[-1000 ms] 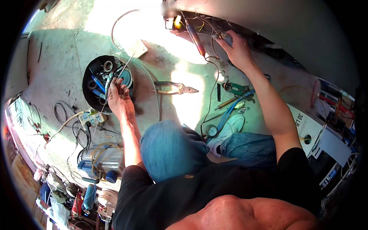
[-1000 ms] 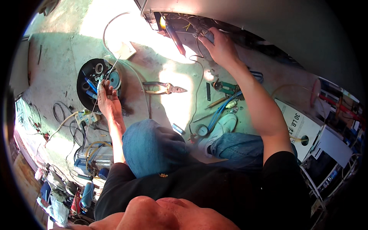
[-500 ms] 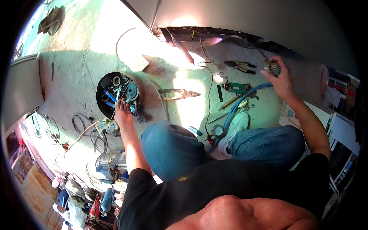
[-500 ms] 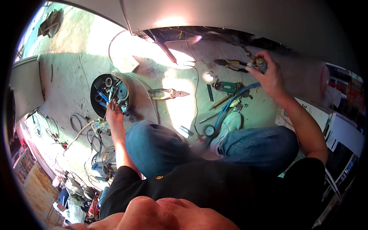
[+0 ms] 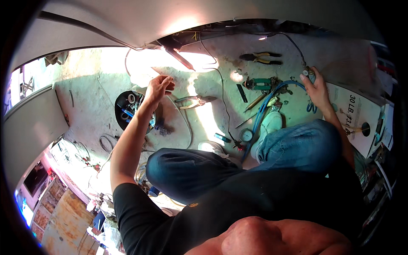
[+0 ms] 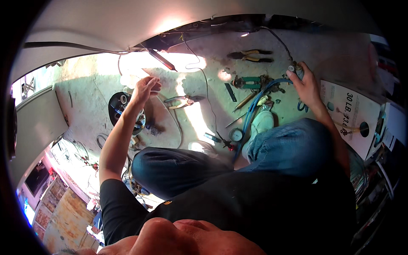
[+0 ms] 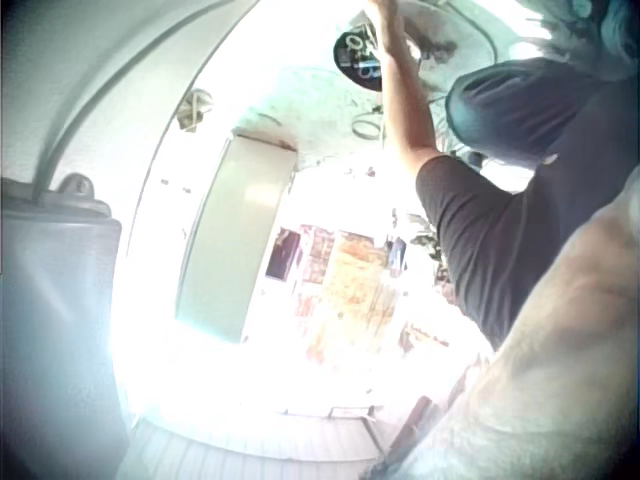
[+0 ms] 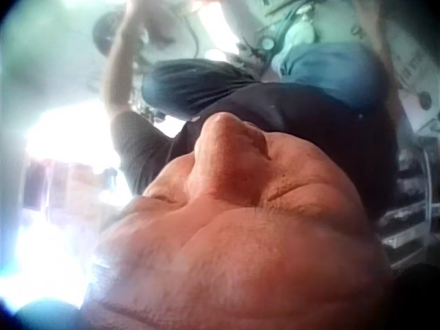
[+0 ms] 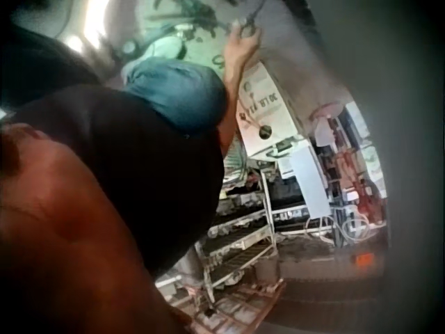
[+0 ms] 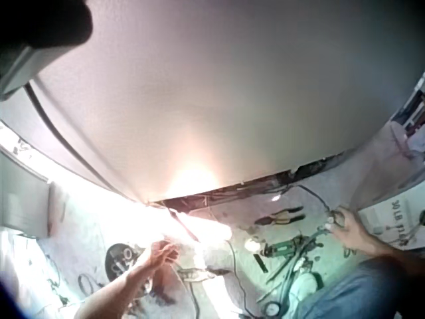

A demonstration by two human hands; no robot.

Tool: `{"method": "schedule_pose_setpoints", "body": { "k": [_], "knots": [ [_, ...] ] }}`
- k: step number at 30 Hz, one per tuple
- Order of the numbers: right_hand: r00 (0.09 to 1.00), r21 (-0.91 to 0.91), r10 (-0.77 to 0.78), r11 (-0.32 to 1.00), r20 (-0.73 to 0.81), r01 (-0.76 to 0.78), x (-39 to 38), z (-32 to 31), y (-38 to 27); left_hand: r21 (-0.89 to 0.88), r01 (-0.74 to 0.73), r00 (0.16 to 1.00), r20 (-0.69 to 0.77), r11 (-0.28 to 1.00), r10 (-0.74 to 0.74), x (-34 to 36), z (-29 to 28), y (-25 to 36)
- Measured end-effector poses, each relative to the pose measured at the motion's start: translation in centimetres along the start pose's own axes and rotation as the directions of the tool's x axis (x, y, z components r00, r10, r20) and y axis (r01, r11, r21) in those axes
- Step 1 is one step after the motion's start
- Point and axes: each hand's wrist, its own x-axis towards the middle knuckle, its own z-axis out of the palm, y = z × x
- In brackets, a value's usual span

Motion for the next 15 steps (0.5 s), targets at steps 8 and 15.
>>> {"method": "schedule_pose_setpoints", "body": {
  "k": [8, 15],
  "knots": [
    [0.997, 0.249, 0.051, 0.966, 0.053, -0.063, -0.9, 2.3, 3.9, 0.424, -0.202, 0.953, 0.292, 0.883, 0.077, -9.3, 6.1, 9.0],
    [0.975, 0.268, -0.207, 0.946, 0.075, 0.181, -2.5, 8.3, 5.8, 0.119, -0.166, 0.953, 0.274, 0.979, 0.128, -13.4, 22.2, 10.5]
  ]
}}
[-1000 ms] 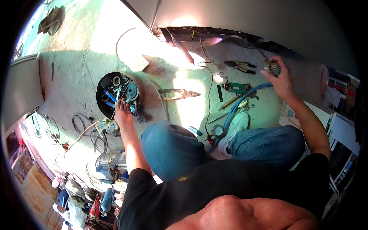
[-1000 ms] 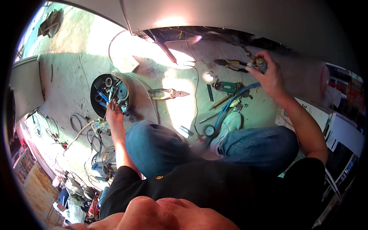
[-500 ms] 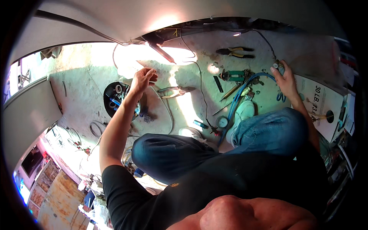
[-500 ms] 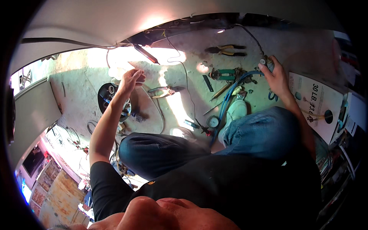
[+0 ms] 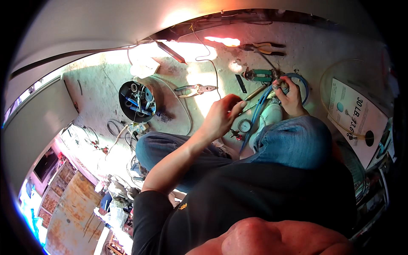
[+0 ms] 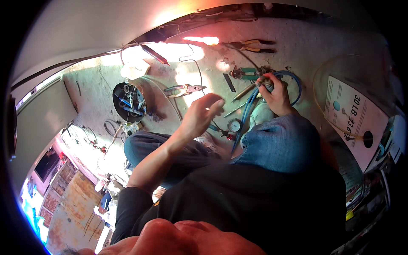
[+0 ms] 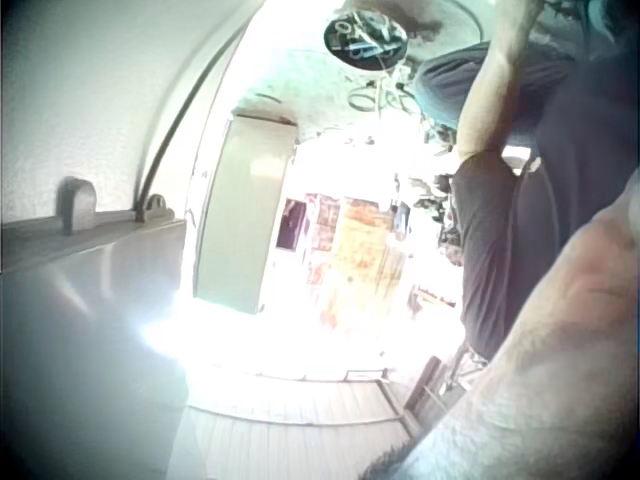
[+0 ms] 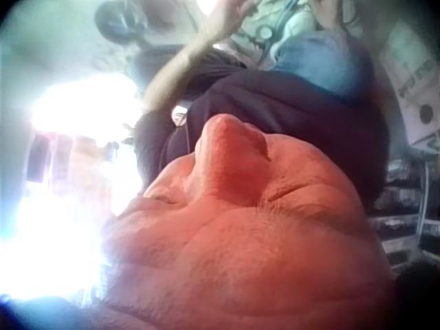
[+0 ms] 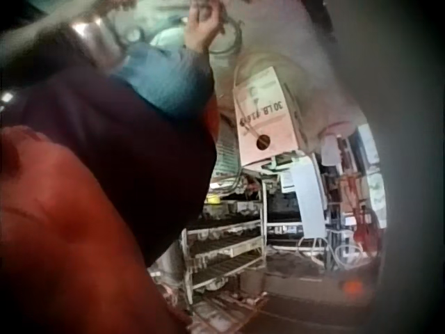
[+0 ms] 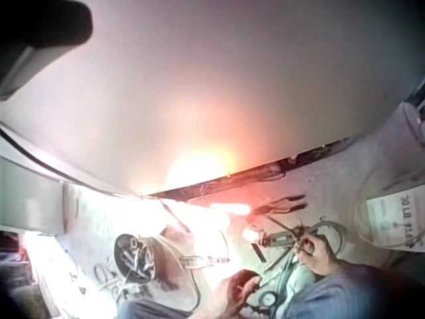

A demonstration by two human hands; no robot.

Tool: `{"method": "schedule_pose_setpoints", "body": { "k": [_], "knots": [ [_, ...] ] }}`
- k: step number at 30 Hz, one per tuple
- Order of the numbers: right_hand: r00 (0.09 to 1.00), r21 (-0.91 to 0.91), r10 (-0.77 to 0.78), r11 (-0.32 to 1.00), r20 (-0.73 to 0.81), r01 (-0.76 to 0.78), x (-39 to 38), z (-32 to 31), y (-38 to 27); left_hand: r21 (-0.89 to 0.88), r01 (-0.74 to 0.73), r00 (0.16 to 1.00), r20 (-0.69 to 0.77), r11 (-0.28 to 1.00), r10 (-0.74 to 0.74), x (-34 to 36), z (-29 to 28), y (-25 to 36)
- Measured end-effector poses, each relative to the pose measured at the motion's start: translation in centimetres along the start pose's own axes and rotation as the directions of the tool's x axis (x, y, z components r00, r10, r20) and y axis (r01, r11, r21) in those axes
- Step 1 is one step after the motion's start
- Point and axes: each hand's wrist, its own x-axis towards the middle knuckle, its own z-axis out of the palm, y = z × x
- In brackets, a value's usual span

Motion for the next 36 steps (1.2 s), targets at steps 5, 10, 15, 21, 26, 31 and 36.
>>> {"method": "schedule_pose_setpoints", "body": {
  "k": [5, 10, 15, 21, 26, 31, 36],
  "knots": [
    [0.996, -0.196, -0.070, 0.977, 0.054, 0.079, -0.4, 0.7, -0.3, 0.241, -0.208, 0.967, -0.095, 0.948, 0.236, 6.8, 7.1, 1.4],
    [1.000, -0.209, 0.006, 0.978, 0.013, -0.003, -0.9, 0.2, -0.9, 0.036, -0.284, 0.957, -0.048, 0.958, 0.286, 9.0, 7.7, 0.0],
    [0.960, 0.149, 0.218, 0.958, 0.175, -0.245, -1.5, 0.6, 1.8, 0.479, -0.373, 0.885, -0.073, 0.795, 0.460, 10.1, 8.2, -0.7],
    [0.955, 0.173, 0.182, 0.959, 0.235, -0.225, -0.8, 0.6, 4.6, 0.567, -0.331, 0.875, -0.115, 0.754, 0.471, 9.2, 8.8, -2.5],
    [0.935, -0.472, 0.175, 0.825, -0.307, -0.309, 1.3, -4.0, 10.5, 0.671, -0.254, 0.967, 0.184, 0.696, 0.176, 4.0, 3.6, -6.0],
    [0.975, -0.724, -0.219, 0.678, -0.029, 0.130, 1.3, -2.4, 4.6, 0.826, -0.006, 0.964, 0.154, 0.564, -0.215, -2.0, -5.7, -14.0],
    [0.806, -0.473, -0.169, 0.734, 0.568, 0.487, 0.6, 3.6, 4.6, 0.808, 0.243, 0.967, -0.248, 0.537, -0.065, 2.6, -10.4, -15.4]
  ]
}}
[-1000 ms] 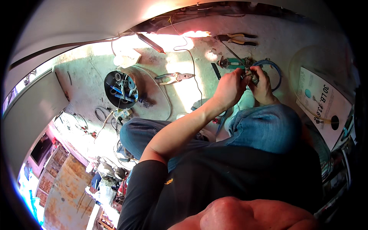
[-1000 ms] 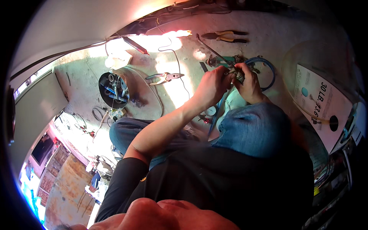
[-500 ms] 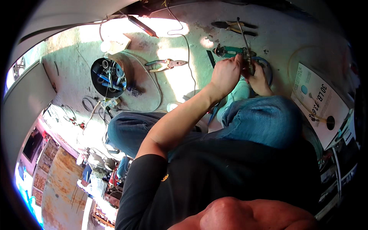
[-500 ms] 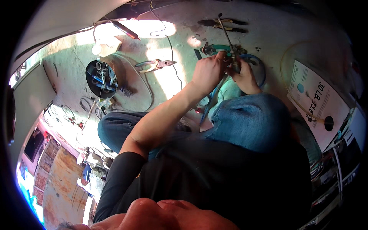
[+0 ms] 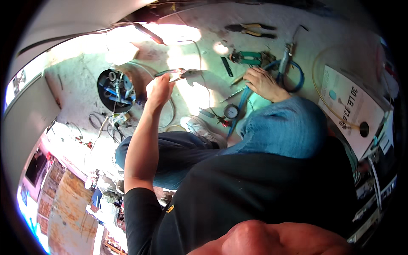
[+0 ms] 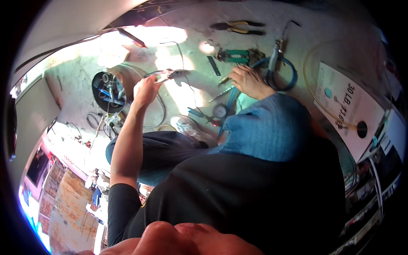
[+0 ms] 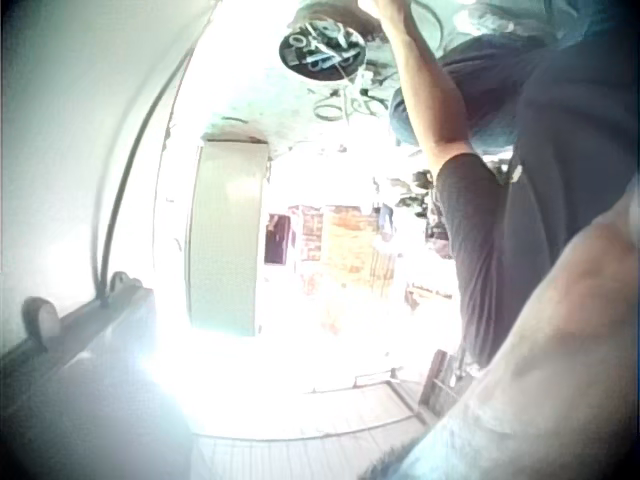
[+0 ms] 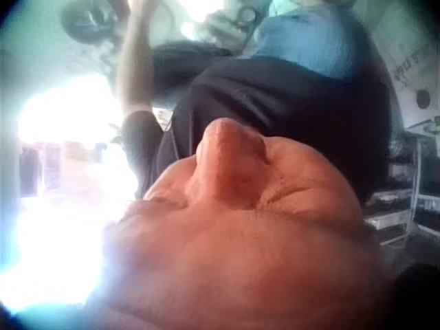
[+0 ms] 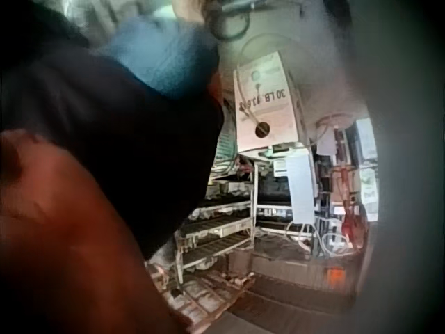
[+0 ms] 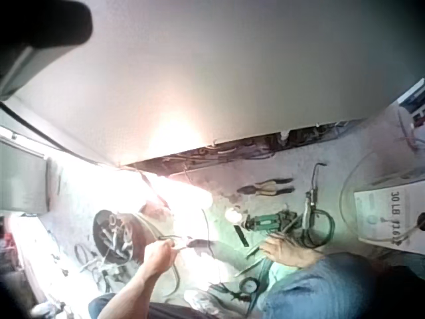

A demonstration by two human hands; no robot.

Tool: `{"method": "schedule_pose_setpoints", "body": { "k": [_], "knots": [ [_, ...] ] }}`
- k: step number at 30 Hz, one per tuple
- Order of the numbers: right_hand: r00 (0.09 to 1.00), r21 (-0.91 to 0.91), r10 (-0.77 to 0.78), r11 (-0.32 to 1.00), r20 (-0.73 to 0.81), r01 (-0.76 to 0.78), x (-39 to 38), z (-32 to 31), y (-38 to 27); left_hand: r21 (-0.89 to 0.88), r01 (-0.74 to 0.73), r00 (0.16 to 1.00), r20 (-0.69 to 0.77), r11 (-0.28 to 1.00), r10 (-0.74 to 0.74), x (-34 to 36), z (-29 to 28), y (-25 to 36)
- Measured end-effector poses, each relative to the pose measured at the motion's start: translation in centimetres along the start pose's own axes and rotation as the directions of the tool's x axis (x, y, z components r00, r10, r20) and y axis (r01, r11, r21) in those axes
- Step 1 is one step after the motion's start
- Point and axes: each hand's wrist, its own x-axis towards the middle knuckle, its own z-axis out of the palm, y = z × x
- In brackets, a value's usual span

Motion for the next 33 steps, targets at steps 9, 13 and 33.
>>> {"method": "schedule_pose_setpoints", "body": {
  "k": [9, 13, 33],
  "knots": [
    [0.967, 0.282, 0.252, 0.930, -0.018, -0.237, 3.8, -5.2, 0.9, -0.492, -0.144, 0.680, -0.679, 0.859, -0.275, 17.3, -2.0, -3.8],
    [0.962, 0.299, 0.272, 0.918, 0.006, -0.261, 4.1, -7.0, -0.1, -0.449, -0.337, 0.564, -0.800, 0.828, -0.205, 21.3, -3.6, -4.0],
    [0.894, 0.470, 0.430, 0.768, 0.125, -0.435, 1.9, -5.3, -0.9, -0.348, -0.478, 0.398, -0.904, 0.807, -0.154, 21.1, -1.3, -1.7]
  ]
}}
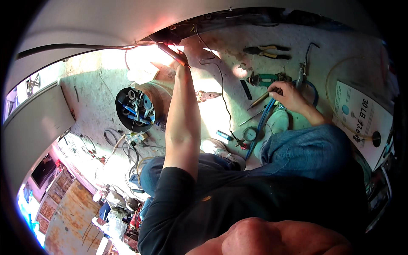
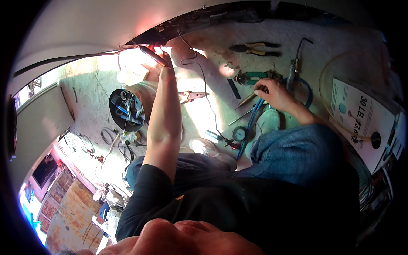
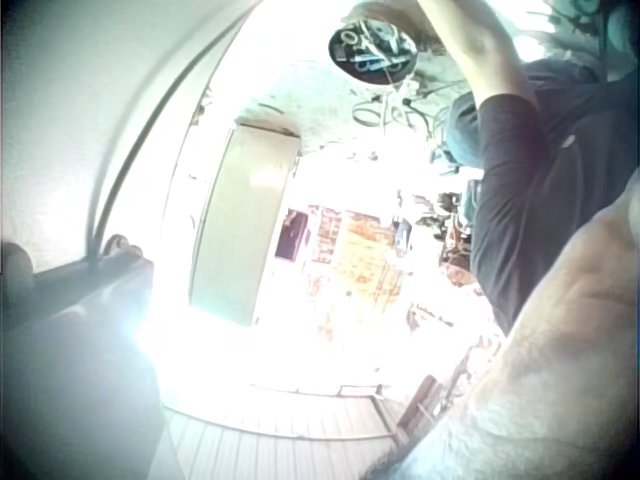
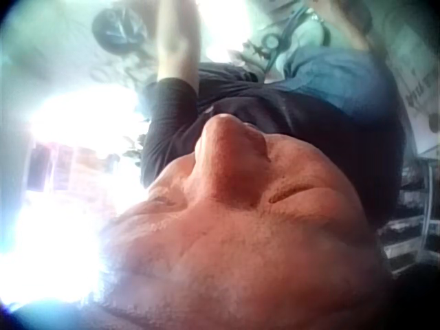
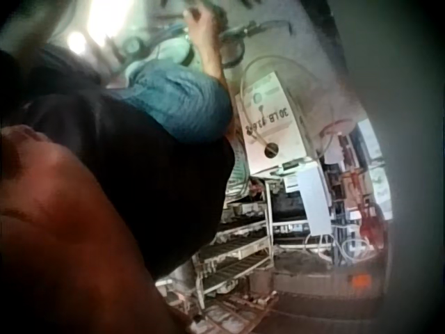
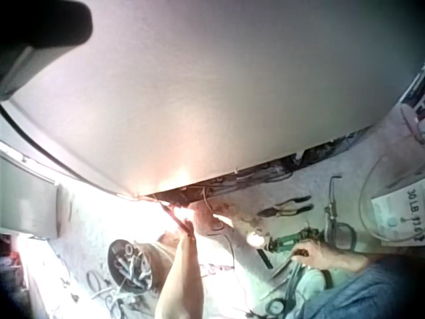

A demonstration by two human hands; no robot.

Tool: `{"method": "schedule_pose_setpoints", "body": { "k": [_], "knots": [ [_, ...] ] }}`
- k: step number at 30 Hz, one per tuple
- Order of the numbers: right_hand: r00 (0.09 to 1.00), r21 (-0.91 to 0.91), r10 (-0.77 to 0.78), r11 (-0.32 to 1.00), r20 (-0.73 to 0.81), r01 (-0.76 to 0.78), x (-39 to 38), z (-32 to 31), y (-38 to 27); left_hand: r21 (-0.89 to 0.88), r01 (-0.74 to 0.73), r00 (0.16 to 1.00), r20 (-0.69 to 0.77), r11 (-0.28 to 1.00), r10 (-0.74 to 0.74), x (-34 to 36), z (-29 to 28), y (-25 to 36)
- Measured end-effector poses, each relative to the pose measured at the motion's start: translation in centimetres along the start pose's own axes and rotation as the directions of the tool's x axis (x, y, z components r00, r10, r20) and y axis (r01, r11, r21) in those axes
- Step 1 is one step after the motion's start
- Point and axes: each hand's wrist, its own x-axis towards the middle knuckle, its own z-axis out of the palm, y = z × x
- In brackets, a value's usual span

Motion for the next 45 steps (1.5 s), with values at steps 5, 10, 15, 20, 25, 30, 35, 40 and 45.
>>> {"method": "schedule_pose_setpoints", "body": {
  "k": [5, 10, 15, 20, 25, 30, 35, 40, 45],
  "knots": [
    [1.000, 0.011, -0.009, 1.000, 0.009, 0.008, 0.2, 0.1, 0.5, 0.024, -0.059, 0.997, -0.039, 0.998, 0.060, -0.3, 0.9, -0.7],
    [0.999, 0.022, 0.038, 0.999, 0.033, -0.038, 0.0, 0.0, 0.8, 0.005, -0.073, 0.997, -0.036, 0.997, 0.073, 0.3, 1.1, -1.0],
    [0.999, 0.029, 0.034, 0.999, 0.023, -0.035, -0.1, 0.0, 1.5, -0.015, -0.035, 0.999, -0.012, 0.999, 0.035, 0.5, 1.0, -0.3],
    [0.999, 0.030, 0.026, 0.999, 0.022, -0.027, 0.0, 0.2, 1.9, -0.003, -0.071, 0.996, -0.062, 0.997, 0.071, -1.0, 1.6, -0.8],
    [0.999, 0.043, 0.036, 0.998, 0.021, -0.037, -0.1, 0.2, 2.4, 0.060, -0.221, 0.973, -0.054, 0.973, 0.224, 1.3, 2.1, -2.4],
    [0.999, 0.043, 0.035, 0.998, 0.041, -0.037, 0.1, 0.4, 2.2, -0.211, 0.198, 0.970, 0.180, 0.957, -0.161, 3.8, 0.9, -5.2],
    [0.998, 0.052, 0.061, 0.997, 0.027, -0.062, -0.1, 0.2, 2.8, -0.195, 0.272, 0.945, 0.238, 0.942, -0.224, 4.6, 1.9, -2.8],
    [0.995, 0.089, 0.072, 0.993, 0.062, -0.078, 0.3, 0.9, 3.1, -0.019, -0.050, 0.989, 0.141, 0.999, 0.053, 3.8, 1.0, -6.5],
    [0.996, 0.067, 0.080, 0.994, 0.046, -0.083, 0.0, 0.8, 2.8, -0.010, -0.152, 0.982, 0.112, 0.988, 0.153, 3.8, 0.6, -3.7]
  ]
}}
